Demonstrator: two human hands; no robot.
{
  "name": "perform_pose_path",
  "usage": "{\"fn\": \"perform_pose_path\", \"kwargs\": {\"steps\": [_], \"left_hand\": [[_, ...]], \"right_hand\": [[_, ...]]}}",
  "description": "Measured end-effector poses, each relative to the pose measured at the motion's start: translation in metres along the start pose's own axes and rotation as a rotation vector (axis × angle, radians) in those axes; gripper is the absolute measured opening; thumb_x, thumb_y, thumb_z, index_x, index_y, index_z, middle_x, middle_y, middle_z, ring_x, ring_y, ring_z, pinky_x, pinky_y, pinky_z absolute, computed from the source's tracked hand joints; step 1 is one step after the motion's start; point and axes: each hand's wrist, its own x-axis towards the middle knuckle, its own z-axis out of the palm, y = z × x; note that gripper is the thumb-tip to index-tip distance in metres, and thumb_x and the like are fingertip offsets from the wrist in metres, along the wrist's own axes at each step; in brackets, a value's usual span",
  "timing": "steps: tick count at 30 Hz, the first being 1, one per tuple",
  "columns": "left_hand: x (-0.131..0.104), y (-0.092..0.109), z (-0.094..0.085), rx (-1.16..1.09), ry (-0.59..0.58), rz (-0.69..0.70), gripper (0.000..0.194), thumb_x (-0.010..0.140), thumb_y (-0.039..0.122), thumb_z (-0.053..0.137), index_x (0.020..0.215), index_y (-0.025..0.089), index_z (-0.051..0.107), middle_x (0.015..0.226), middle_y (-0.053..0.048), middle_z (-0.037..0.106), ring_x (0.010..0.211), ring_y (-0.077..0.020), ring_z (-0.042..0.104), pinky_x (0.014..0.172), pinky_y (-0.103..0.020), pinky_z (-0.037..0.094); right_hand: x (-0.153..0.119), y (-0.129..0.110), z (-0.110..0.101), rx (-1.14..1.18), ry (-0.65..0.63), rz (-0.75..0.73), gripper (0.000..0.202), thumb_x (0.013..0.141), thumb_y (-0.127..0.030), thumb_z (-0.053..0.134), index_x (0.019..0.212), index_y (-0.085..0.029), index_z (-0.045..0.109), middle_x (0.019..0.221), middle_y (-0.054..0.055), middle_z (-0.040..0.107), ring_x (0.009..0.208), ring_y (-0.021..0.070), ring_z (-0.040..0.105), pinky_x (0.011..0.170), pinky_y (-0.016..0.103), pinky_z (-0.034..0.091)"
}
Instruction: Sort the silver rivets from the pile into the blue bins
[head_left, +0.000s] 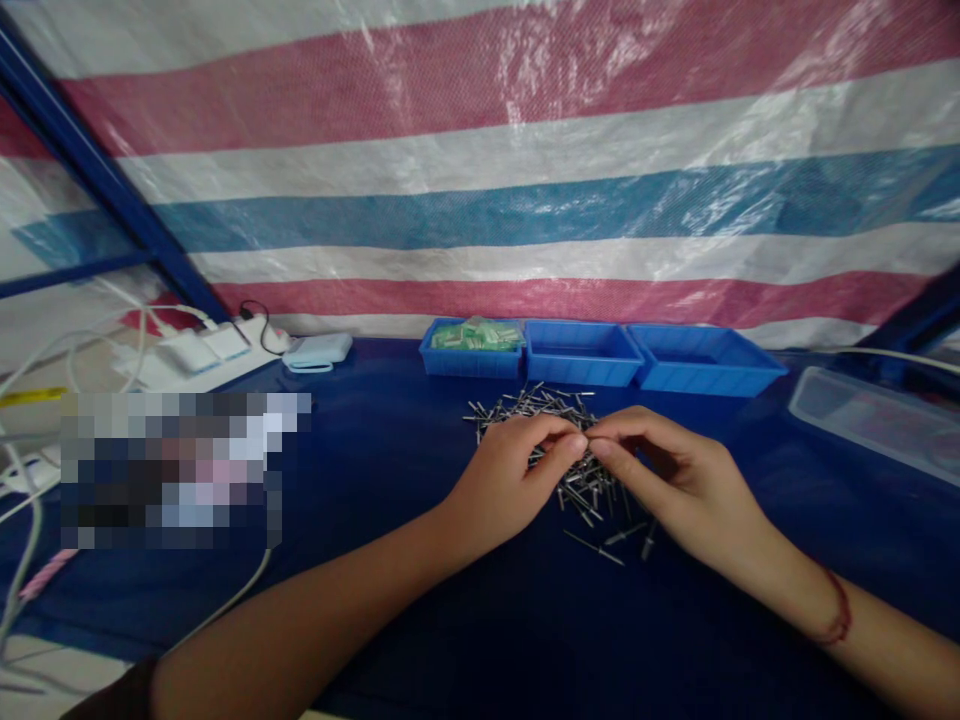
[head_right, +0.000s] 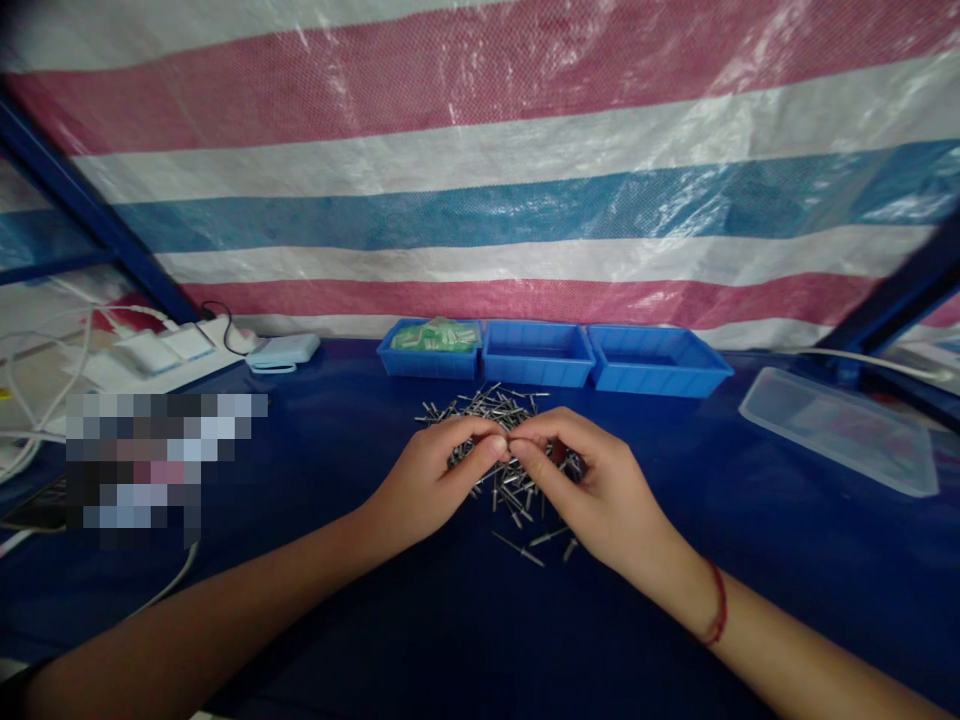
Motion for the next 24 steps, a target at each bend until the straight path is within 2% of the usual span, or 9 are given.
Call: {"fn": "perform_pose_path", "kwargs": {"steps": [5,10,18,24], "left_hand": [[0.0003,0.0,-0.0006,0.07,-0.013,0.036,0.014,0.089,0.023,0.051,0.087,0.018,0.064,0.081,-0.001,0.068,0.076,-0.0145,0.062,0.072,-0.026,0.044],[-0.0004,0.002,0.0003,0.05,0.008,0.019,0.011,0.088,0.021,0.053,0.086,0.017,0.063,0.077,0.0,0.066,0.072,-0.013,0.061,0.068,-0.024,0.044],[-0.0005,0.0023,-0.0001,0.07,0.022,0.079,0.007,0.085,0.02,0.057,0.087,0.017,0.063,0.077,0.0,0.066,0.071,-0.0126,0.061,0.068,-0.024,0.045],[-0.0019,0.0013,0.0003,0.062,0.12,0.106,0.006,0.082,0.015,0.058,0.087,0.018,0.061,0.08,0.0,0.067,0.072,-0.0121,0.062,0.071,-0.024,0.047]], "right_hand": [[-0.0009,0.0008,0.0007,0.01,0.063,0.012,0.008,0.082,-0.027,0.06,0.089,-0.024,0.064,0.084,0.001,0.065,0.077,0.0141,0.06,0.068,0.026,0.048],[-0.0019,-0.0032,0.0018,0.072,0.036,0.056,0.012,0.08,-0.03,0.063,0.089,-0.023,0.064,0.082,0.001,0.065,0.073,0.0136,0.061,0.064,0.026,0.049],[-0.0003,-0.0068,0.0005,0.053,0.029,-0.029,0.009,0.084,-0.025,0.059,0.09,-0.024,0.065,0.085,0.001,0.065,0.078,0.0132,0.062,0.069,0.025,0.05],[-0.0005,-0.0011,0.0001,-0.024,0.029,-0.067,0.011,0.085,-0.023,0.056,0.094,-0.024,0.062,0.086,0.001,0.064,0.079,0.0136,0.061,0.068,0.026,0.049]]}}
